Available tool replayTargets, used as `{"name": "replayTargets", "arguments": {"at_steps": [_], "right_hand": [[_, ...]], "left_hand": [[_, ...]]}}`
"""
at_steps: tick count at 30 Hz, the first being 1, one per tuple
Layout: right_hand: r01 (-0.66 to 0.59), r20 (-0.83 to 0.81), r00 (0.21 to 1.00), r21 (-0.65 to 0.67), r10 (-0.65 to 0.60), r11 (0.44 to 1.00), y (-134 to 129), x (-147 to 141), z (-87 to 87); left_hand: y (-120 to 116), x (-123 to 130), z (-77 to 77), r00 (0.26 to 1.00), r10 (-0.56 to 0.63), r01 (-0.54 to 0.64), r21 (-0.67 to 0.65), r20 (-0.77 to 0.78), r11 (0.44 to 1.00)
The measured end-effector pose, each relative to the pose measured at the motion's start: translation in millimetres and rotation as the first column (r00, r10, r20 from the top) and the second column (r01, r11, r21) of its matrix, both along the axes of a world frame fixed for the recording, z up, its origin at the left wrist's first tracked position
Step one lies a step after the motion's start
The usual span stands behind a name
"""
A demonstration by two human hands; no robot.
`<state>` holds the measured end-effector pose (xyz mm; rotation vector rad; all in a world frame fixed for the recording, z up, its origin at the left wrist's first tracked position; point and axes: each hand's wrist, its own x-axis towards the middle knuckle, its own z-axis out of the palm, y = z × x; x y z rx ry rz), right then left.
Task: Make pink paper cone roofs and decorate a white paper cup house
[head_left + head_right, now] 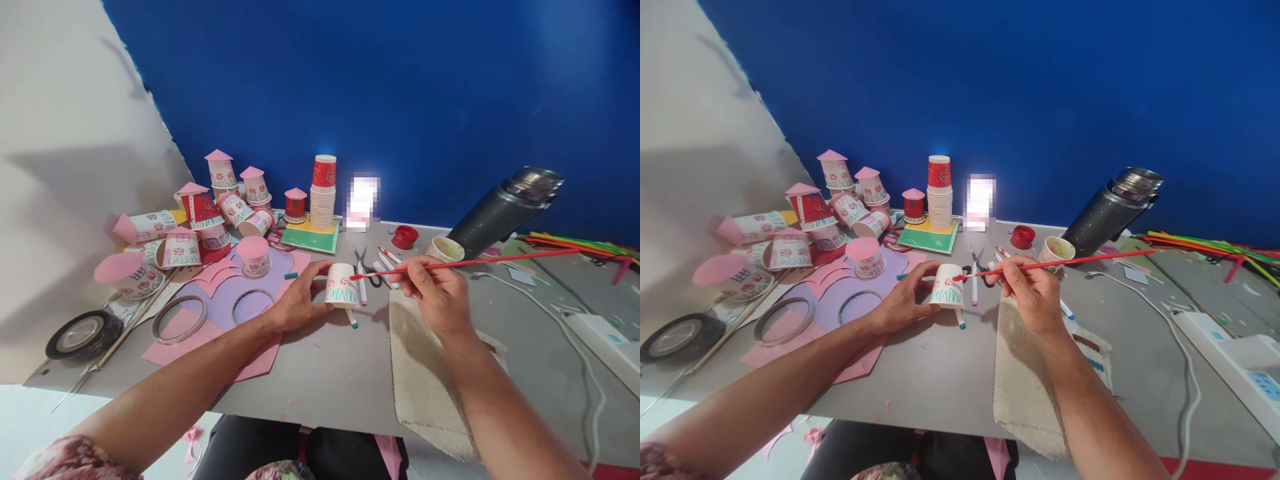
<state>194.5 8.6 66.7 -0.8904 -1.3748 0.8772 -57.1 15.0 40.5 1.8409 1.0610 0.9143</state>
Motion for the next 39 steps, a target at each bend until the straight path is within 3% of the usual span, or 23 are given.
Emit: {"name": "replayTargets", "arguments": {"at_steps": [8,16,20,24,27,34,37,39], "right_hand": [[-0.028,0.065,0.997,0.0,0.028,1.0,-2,-1,1.9],[0.045,-0.047,0.998,0.031,-0.043,0.999,2,-1,2.1],[0.042,0.205,0.978,0.014,-0.044,0.999,-3,-3,2.0],[-0.056,0.51,0.859,-0.001,0.048,0.998,-6,-7,0.2],[-0.131,0.59,0.8,0.0,0.106,0.991,-5,-7,-3.2],[-0.133,0.749,0.662,0.11,0.006,0.985,-4,-11,-7.9],[-0.155,0.746,0.664,0.071,0.051,0.985,-7,-13,-4.4],[-0.159,0.702,0.707,0.043,0.083,0.986,-9,-13,-0.9]], "left_hand": [[0,0,0.5,1.0,-0.011,0.011,0.011,0.01,1.0],[3,-2,-0.7,0.996,-0.058,0.057,0.01,0.065,0.998],[2,-1,0.0,0.99,-0.077,0.08,-0.018,0.121,0.997],[-1,3,-1.2,0.962,-0.122,0.139,-0.054,0.244,0.989],[-3,5,-0.9,0.944,-0.147,0.175,-0.07,0.297,0.982],[-6,-1,8.2,0.993,-0.121,0.119,0.068,0.018,0.991],[-7,-2,9.2,0.99,-0.112,0.121,0.121,-0.08,0.985],[-7,-2,8.8,0.99,-0.096,0.11,0.137,-0.102,0.984]]}}
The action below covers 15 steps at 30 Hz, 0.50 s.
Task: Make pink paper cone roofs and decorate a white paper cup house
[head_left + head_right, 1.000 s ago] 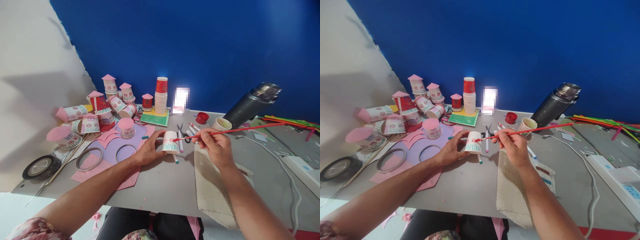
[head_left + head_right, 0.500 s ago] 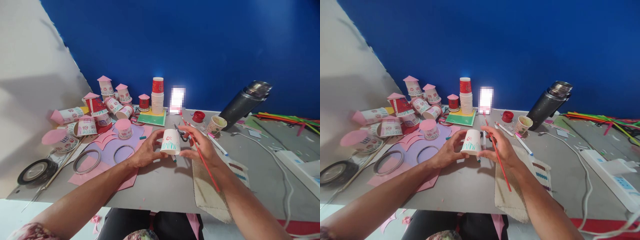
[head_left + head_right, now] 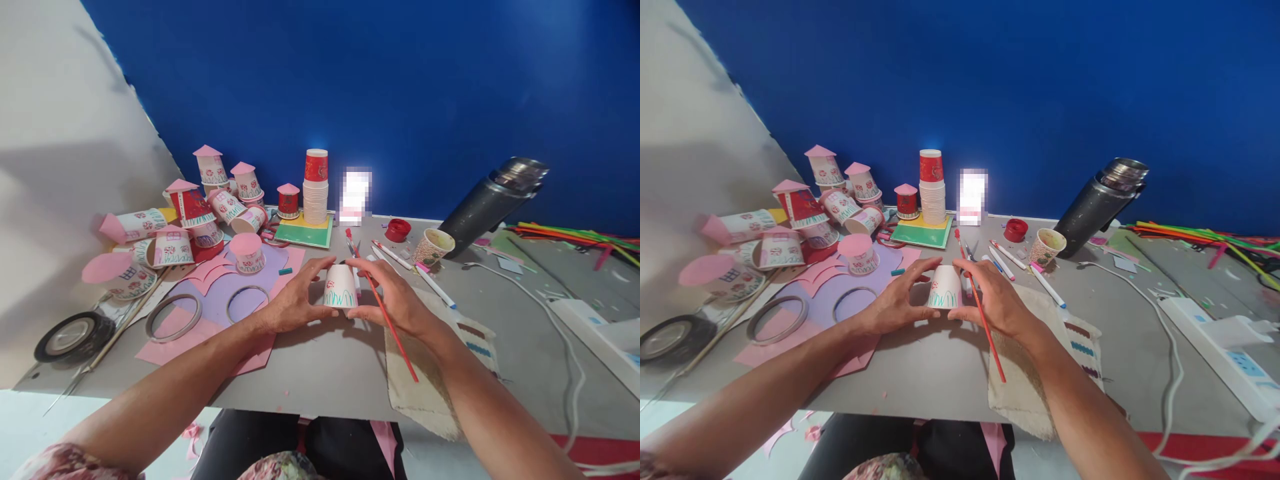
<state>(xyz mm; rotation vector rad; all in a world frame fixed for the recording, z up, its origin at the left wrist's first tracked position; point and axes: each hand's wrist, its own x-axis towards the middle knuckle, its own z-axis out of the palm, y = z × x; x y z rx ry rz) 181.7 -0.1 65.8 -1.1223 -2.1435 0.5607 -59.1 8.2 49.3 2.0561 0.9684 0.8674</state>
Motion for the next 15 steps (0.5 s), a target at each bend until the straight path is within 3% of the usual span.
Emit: {"name": "replayTargets", "arguments": {"at_steps": [5,8,15], "right_hand": [[0.146,-0.357,0.924,0.008,-0.134,0.989,-1,8,3.5],[0.174,-0.529,0.84,0.059,-0.117,0.983,3,13,0.1],[0.114,-0.55,0.83,0.001,-0.095,0.993,1,13,-4.9]], "left_hand": [[2,0,-1.6,0.999,0.044,-0.044,0.056,0.002,0.997],[3,0,-4.5,0.997,0.071,-0.072,0.066,0.02,0.995],[5,1,-11.7,0.991,0.123,-0.124,0.019,0.058,0.992]]}}
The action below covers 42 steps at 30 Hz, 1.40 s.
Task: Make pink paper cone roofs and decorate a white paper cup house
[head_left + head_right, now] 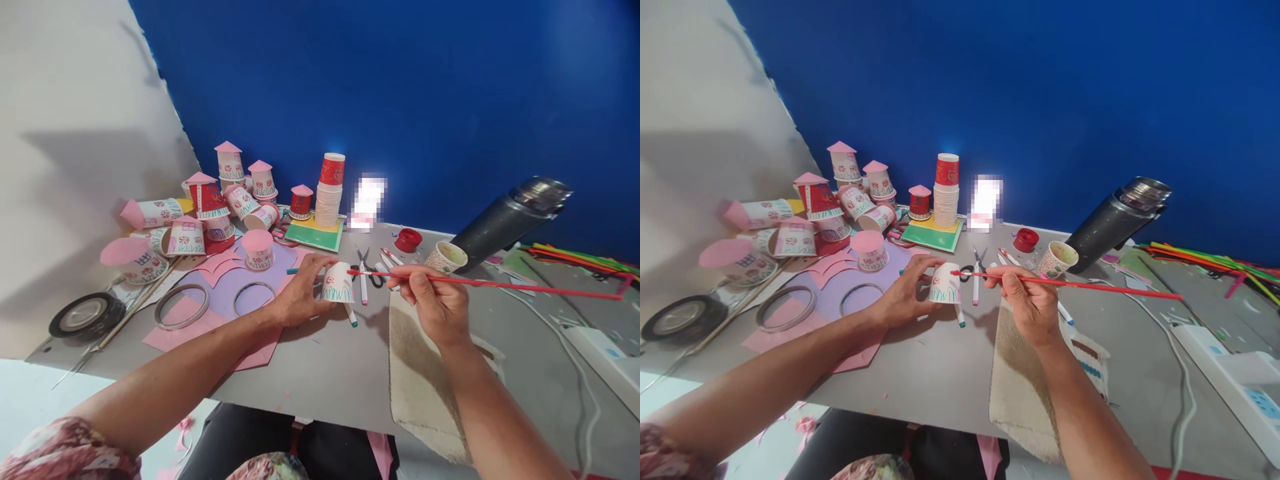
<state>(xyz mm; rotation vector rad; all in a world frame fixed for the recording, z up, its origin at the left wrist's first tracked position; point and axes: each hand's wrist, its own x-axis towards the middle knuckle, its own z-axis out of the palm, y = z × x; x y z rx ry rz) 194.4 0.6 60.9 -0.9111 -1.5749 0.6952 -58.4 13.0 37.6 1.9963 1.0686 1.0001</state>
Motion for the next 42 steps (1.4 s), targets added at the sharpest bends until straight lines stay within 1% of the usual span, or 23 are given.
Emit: {"name": "replayTargets", "arguments": {"at_steps": [3,15,25,33,38,42], "right_hand": [[-0.021,0.009,1.0,-0.027,0.021,0.999,-2.2,-1.0,0.5],[-0.032,0.072,0.997,-0.042,0.035,0.999,-0.7,-2.3,-1.3],[-0.011,0.057,0.998,-0.041,0.014,0.999,-0.5,-3.2,-0.1],[0.019,0.057,0.998,-0.022,-0.018,1.0,0.8,0.8,-0.5],[0.004,0.066,0.998,-0.052,0.0,0.999,1.3,0.7,-1.4],[-0.017,0.058,0.998,-0.049,0.02,0.999,0.9,-1.1,-1.0]], "left_hand": [[-0.2,0.1,-0.1,1.0,0.01,-0.01,-0.011,-0.006,1.0],[-0.6,2.0,-0.9,0.999,-0.035,0.035,-0.01,0.017,0.999],[-0.2,2.0,-0.9,1.0,-0.028,0.028,-0.014,0.009,1.0],[0.5,1.3,-1.2,0.999,-0.03,0.031,-0.026,0.037,0.999],[0.7,1.6,-1.4,0.999,-0.021,0.023,-0.044,0.05,0.999],[0.1,1.7,-1.4,0.998,-0.043,0.044,-0.027,0.035,0.999]]}}
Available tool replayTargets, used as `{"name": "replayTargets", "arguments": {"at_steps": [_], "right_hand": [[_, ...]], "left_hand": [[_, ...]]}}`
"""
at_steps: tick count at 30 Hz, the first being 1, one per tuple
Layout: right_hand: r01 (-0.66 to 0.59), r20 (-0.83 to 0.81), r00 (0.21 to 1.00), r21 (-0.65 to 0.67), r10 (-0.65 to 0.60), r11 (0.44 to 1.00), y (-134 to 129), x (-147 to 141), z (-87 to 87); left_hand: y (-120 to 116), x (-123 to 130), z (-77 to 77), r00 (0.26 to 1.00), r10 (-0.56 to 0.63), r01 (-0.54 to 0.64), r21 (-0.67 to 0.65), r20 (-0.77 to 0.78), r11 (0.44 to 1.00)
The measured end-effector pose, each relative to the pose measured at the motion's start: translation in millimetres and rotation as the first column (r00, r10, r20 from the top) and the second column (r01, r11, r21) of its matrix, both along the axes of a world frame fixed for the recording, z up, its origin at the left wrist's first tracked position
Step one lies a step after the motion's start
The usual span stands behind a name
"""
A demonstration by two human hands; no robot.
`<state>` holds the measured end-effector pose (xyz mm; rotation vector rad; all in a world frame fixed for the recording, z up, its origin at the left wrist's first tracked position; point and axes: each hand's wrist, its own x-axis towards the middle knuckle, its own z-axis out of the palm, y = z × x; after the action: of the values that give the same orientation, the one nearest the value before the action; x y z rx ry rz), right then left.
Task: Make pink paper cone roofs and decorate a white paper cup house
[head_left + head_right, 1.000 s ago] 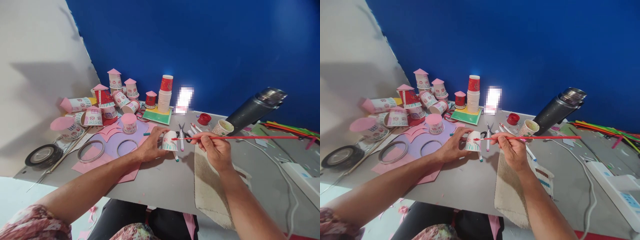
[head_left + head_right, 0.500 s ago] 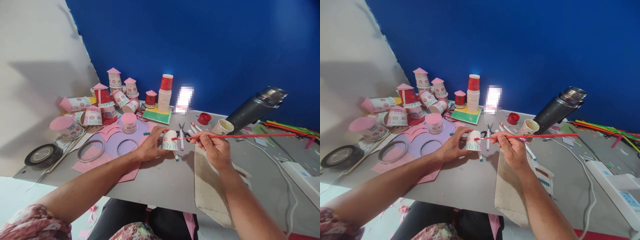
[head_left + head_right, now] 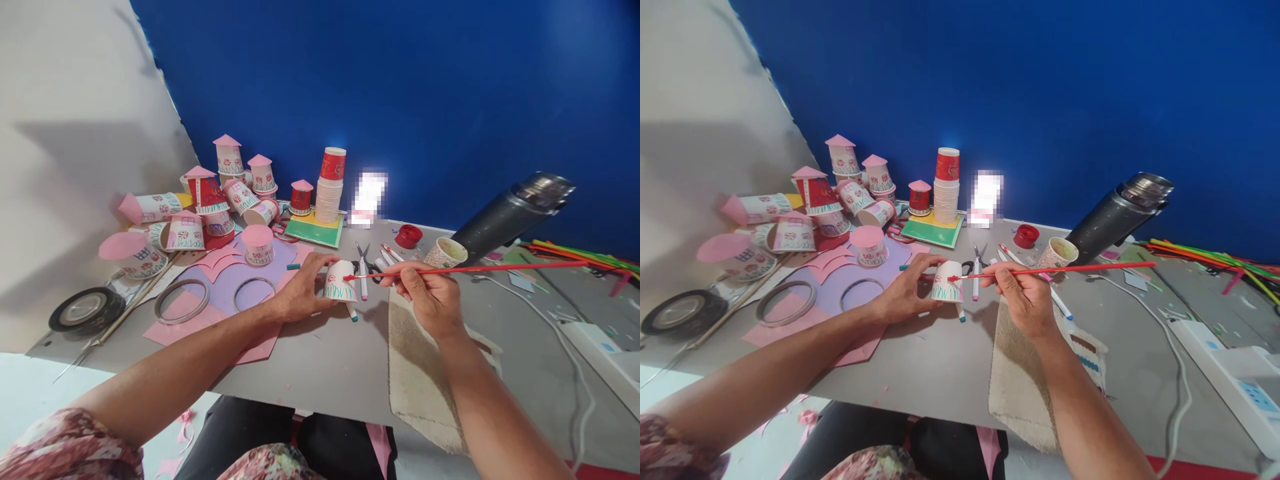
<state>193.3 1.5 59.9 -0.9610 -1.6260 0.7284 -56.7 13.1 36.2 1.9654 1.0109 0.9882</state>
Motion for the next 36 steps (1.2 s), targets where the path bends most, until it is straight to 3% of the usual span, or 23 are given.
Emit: {"name": "replayTargets", "arguments": {"at_steps": [36], "right_hand": [[0.037,-0.044,0.998,0.011,-0.037,0.999,1.2,1.1,2.4]], "left_hand": [[-1.9,0.9,3.3,1.0,-0.001,0.001,0.001,-0.007,1.0]]}}
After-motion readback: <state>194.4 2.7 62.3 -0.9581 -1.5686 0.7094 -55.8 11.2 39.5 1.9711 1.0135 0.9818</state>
